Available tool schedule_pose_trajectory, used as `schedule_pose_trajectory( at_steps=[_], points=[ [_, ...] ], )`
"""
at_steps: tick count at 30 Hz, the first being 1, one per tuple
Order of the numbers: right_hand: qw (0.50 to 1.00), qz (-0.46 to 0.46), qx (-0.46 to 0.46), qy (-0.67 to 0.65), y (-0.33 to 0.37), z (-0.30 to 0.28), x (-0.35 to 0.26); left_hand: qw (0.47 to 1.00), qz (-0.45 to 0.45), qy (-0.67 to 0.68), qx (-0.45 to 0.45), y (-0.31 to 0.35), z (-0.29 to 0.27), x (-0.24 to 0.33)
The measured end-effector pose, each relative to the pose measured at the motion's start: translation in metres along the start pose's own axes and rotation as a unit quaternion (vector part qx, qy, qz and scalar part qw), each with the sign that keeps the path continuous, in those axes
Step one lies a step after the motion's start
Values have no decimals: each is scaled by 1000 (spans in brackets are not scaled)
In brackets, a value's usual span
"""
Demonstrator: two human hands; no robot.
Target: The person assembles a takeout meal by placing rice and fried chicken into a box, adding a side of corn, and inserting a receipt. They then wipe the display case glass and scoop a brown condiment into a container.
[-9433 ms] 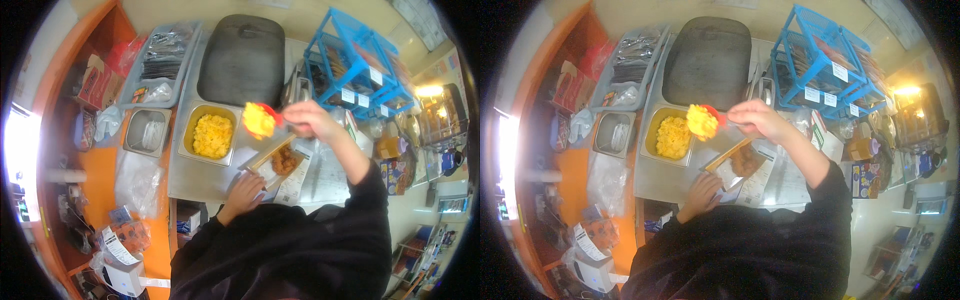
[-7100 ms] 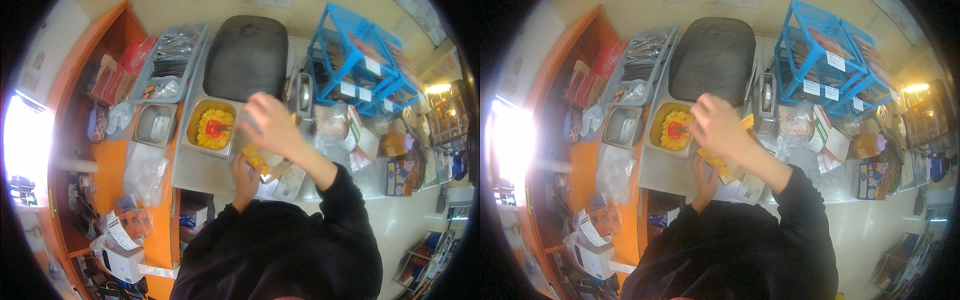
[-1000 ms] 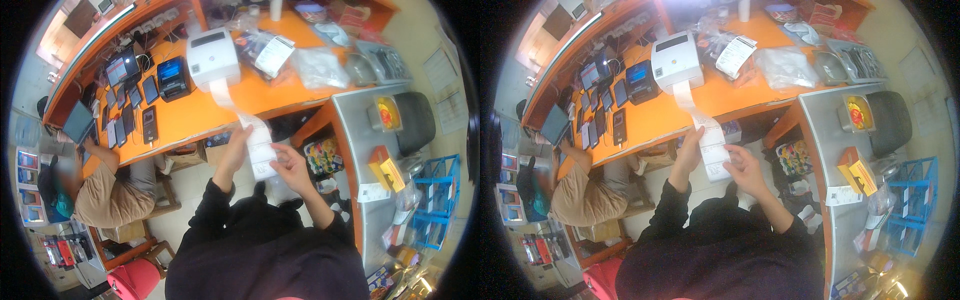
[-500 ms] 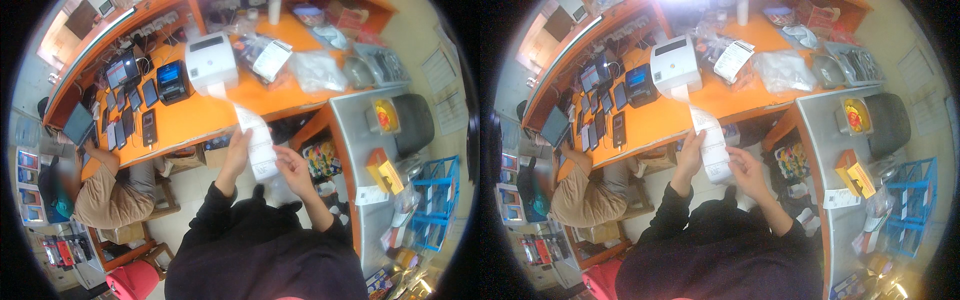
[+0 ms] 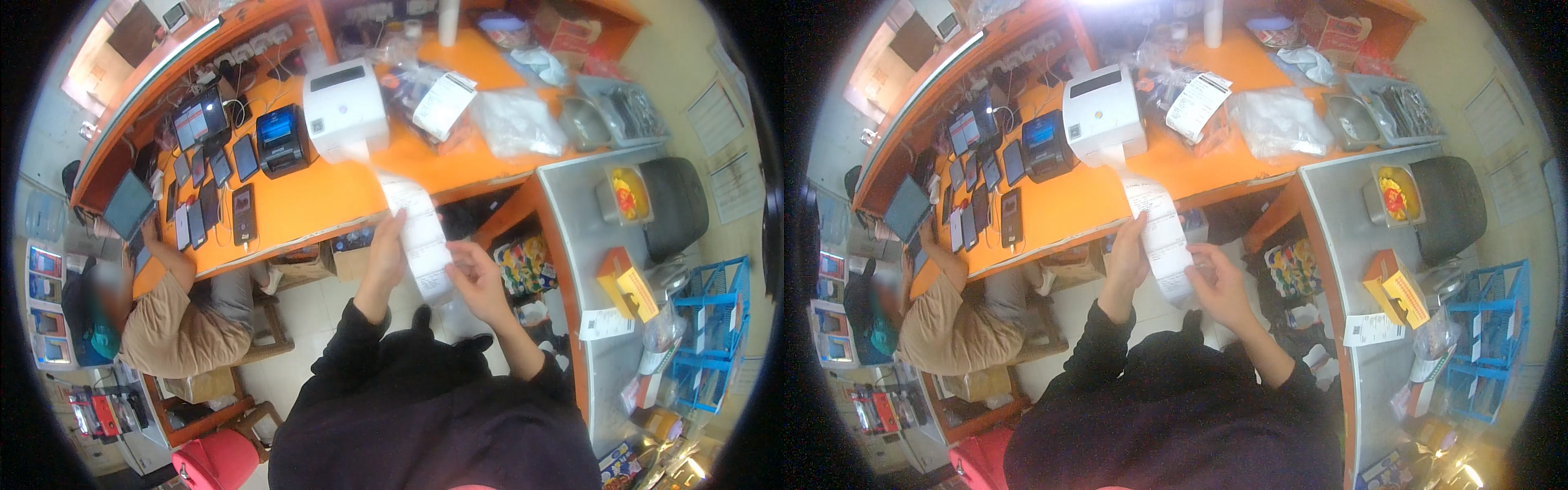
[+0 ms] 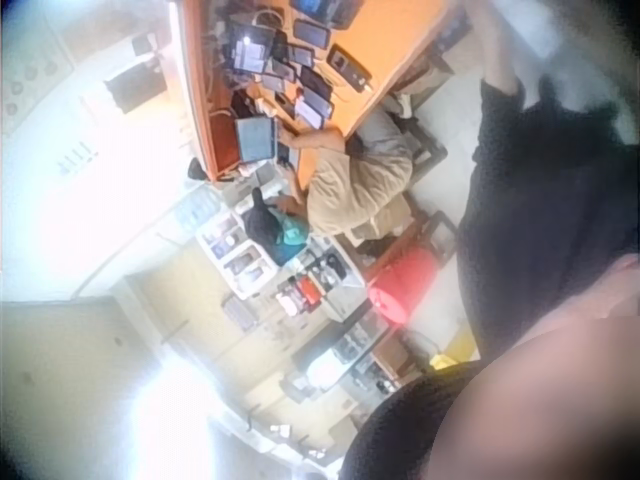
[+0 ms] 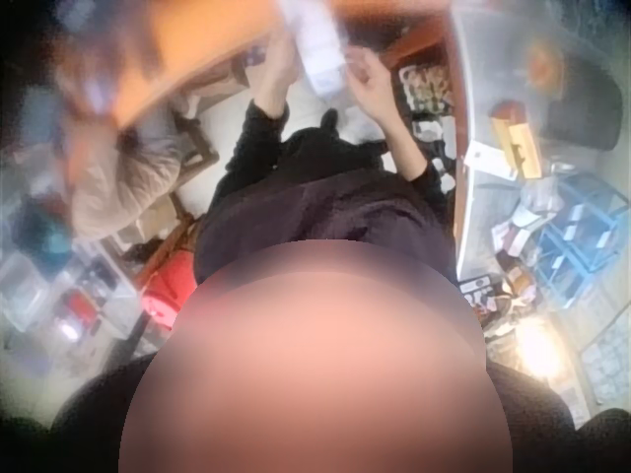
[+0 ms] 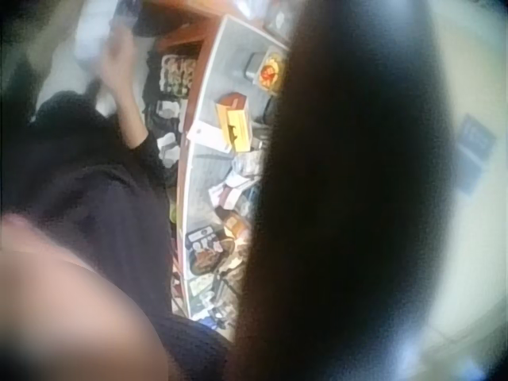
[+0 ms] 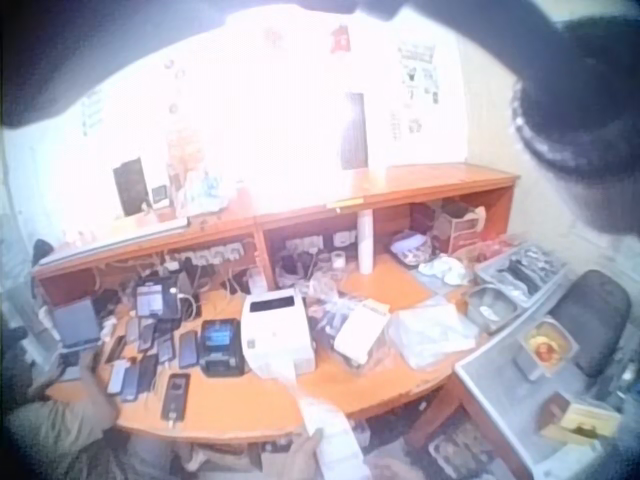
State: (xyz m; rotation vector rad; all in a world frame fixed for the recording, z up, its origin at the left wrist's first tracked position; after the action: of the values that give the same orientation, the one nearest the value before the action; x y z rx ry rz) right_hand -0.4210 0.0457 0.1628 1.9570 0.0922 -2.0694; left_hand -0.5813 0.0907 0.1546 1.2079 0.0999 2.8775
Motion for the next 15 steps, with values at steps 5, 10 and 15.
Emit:
schedule_pose_trajectory(
  at_steps=[5,10,15],
  points=[
    [977,-94,88,171,-44,1,-11,998,-7,-4,60,1,-12,-8],
    [975,-120,86,168,-78,8,-11,998,-4,23,56,3,-26,-18],
    [993,-79,16,83,-103,13,2,997,-26,-10,66,5,-37,-23]
  ],
)
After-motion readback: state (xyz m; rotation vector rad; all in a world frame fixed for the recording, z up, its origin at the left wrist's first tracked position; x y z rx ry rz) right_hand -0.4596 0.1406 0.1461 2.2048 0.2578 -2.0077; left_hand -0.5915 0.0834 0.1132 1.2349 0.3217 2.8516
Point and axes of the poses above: each hand's wrist, its own y-axis away from the middle knuckle, its own z-axis out of the palm, x = y × z, the point moved 3 cm from there along -y, towards the middle knuckle, and after that the axes turned 8 degrees about z, right-handed, at the moved point
